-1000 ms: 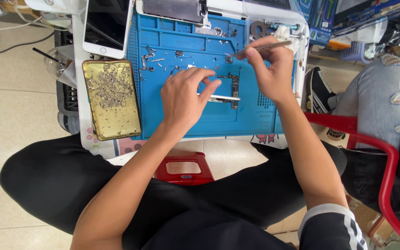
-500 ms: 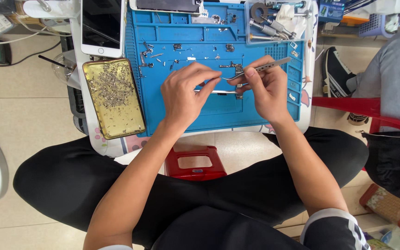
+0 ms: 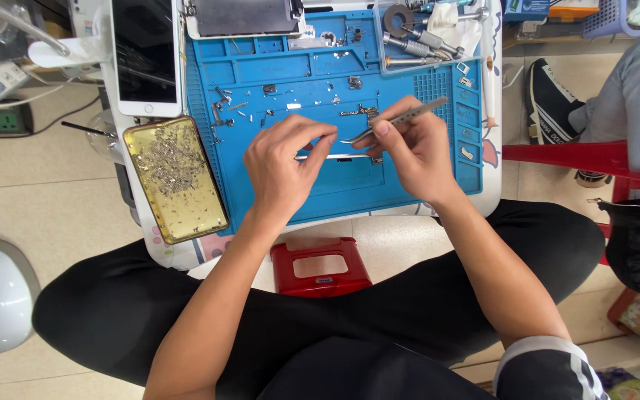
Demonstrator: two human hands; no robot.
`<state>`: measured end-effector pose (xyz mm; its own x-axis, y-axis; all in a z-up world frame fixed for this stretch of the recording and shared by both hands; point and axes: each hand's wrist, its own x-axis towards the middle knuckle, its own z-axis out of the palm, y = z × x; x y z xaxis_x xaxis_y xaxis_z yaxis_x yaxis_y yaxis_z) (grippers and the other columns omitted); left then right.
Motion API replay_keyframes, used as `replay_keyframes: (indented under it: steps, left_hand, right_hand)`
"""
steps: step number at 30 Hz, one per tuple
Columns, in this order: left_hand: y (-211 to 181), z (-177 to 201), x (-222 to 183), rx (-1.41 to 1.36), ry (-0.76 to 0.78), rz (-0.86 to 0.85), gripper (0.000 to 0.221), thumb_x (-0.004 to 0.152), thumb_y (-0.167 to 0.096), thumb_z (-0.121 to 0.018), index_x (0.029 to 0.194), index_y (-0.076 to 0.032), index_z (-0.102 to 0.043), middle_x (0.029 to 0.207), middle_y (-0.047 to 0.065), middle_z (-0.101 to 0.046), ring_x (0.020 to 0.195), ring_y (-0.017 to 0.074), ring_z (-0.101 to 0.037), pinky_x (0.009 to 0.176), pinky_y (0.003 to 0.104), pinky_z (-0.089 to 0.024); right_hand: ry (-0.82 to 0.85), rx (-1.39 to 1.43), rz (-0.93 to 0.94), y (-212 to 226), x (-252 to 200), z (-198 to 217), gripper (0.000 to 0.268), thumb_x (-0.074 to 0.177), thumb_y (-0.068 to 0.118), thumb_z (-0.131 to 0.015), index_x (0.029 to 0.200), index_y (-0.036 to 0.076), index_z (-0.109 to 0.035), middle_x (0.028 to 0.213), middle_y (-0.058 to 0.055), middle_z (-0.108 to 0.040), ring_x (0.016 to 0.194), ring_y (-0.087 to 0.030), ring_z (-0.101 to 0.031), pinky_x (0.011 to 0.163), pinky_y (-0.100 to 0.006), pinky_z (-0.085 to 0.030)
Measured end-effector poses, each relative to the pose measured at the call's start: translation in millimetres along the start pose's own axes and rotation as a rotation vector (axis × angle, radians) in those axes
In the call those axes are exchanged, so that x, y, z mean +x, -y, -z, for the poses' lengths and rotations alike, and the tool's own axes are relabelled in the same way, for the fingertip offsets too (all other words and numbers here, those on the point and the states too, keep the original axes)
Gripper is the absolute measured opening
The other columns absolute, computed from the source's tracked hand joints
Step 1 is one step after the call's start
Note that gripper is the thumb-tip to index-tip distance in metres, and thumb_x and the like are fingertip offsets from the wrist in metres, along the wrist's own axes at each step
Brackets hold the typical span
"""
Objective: The person disassembles a smartphone on a blue work mat, using tweezers and a screwdriver to remove screws and internal components. They lift the phone's back cover, detach connectors, and place small parts on the mat before reassembling the device.
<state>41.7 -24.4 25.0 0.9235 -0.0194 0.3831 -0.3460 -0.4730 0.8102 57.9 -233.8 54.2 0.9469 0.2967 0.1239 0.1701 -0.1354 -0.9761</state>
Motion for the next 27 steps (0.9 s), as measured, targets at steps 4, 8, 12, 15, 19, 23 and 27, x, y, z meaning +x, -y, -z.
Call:
replay_keyframes:
  steps: [4, 8, 12, 15, 19, 23, 27]
  left_hand:
    - [1.8, -2.3, -0.5, 0.012, 0.004, 0.006, 0.011, 0.098, -0.015, -0.078, 0.099, -0.025, -0.081, 0.088, -0.010, -0.076, 0.072, 0.0152, -0.071, 0.067, 0.031, -0.054]
    - [1.6, -4.1, 0.1, 0.005, 0.003, 0.013, 0.011, 0.097, -0.012, -0.078, 0.100, -0.023, -0.081, 0.084, -0.007, -0.076, 0.070, 0.0160, -0.070, 0.066, 0.032, -0.055]
    - [1.6, -3.8, -0.4, 0.006, 0.013, 0.025, 0.011, 0.098, -0.012, -0.077, 0.101, -0.022, -0.081, 0.084, -0.006, -0.077, 0.069, 0.0153, -0.070, 0.065, 0.032, -0.055]
    - [-0.5, -3.0, 1.0, 0.003, 0.014, 0.040, 0.010, 0.097, -0.011, -0.077, 0.099, -0.020, -0.081, 0.083, -0.004, -0.077, 0.068, 0.0163, -0.070, 0.064, 0.032, -0.054]
    - [-4.6, 0.3, 4.5, 0.012, 0.027, 0.067, 0.009, 0.096, -0.011, -0.078, 0.097, -0.019, -0.081, 0.082, -0.003, -0.076, 0.067, 0.0162, -0.069, 0.059, 0.030, -0.055]
    - [-5.0, 0.8, 5.2, -0.012, 0.030, 0.089, 0.008, 0.094, -0.009, -0.079, 0.096, -0.017, -0.081, 0.080, -0.001, -0.076, 0.066, 0.0168, -0.069, 0.054, 0.028, -0.055]
    - [-4.3, -0.4, 5.0, -0.011, 0.031, 0.091, 0.006, 0.095, -0.010, -0.079, 0.095, -0.016, -0.082, 0.079, -0.001, -0.076, 0.065, 0.0157, -0.069, 0.052, 0.026, -0.055]
  right_hand:
    - [-0.009, -0.060, 0.003, 0.3, -5.5, 3.9, 0.011, 0.109, 0.004, -0.056, 0.107, -0.007, -0.060, 0.085, -0.025, -0.073, 0.087, -0.036, -0.080, 0.069, -0.040, -0.067]
    - [-0.044, -0.222, 0.084, 1.8, -9.0, 2.1, 0.006, 0.107, 0.001, -0.062, 0.110, -0.004, -0.063, 0.090, -0.022, -0.077, 0.082, -0.035, -0.080, 0.067, -0.040, -0.067]
    - [-0.045, -0.382, 0.205, -3.9, -14.5, -1.4, 0.013, 0.100, -0.002, -0.074, 0.111, 0.001, -0.068, 0.093, -0.019, -0.079, 0.078, -0.036, -0.079, 0.062, -0.041, -0.065]
    - [0.016, -0.507, 0.354, 8.4, -10.7, -3.7, 0.020, 0.096, -0.004, -0.077, 0.113, 0.007, -0.073, 0.099, -0.013, -0.082, 0.076, -0.035, -0.080, 0.061, -0.041, -0.066]
    - [0.075, -0.694, 0.475, -5.9, -19.2, 0.2, 0.027, 0.098, -0.004, -0.073, 0.119, 0.012, -0.073, 0.112, -0.010, -0.081, 0.071, -0.026, -0.079, 0.062, -0.038, -0.065]
    - [0.095, -0.856, 0.570, -19.8, -24.5, 2.0, 0.025, 0.101, -0.001, -0.070, 0.120, 0.016, -0.074, 0.112, -0.012, -0.080, 0.074, -0.025, -0.079, 0.061, -0.034, -0.063]
    - [0.085, -0.919, 0.605, -25.2, -27.3, 1.7, 0.026, 0.105, 0.002, -0.066, 0.123, 0.019, -0.073, 0.115, -0.011, -0.078, 0.080, -0.025, -0.079, 0.063, -0.033, -0.064]
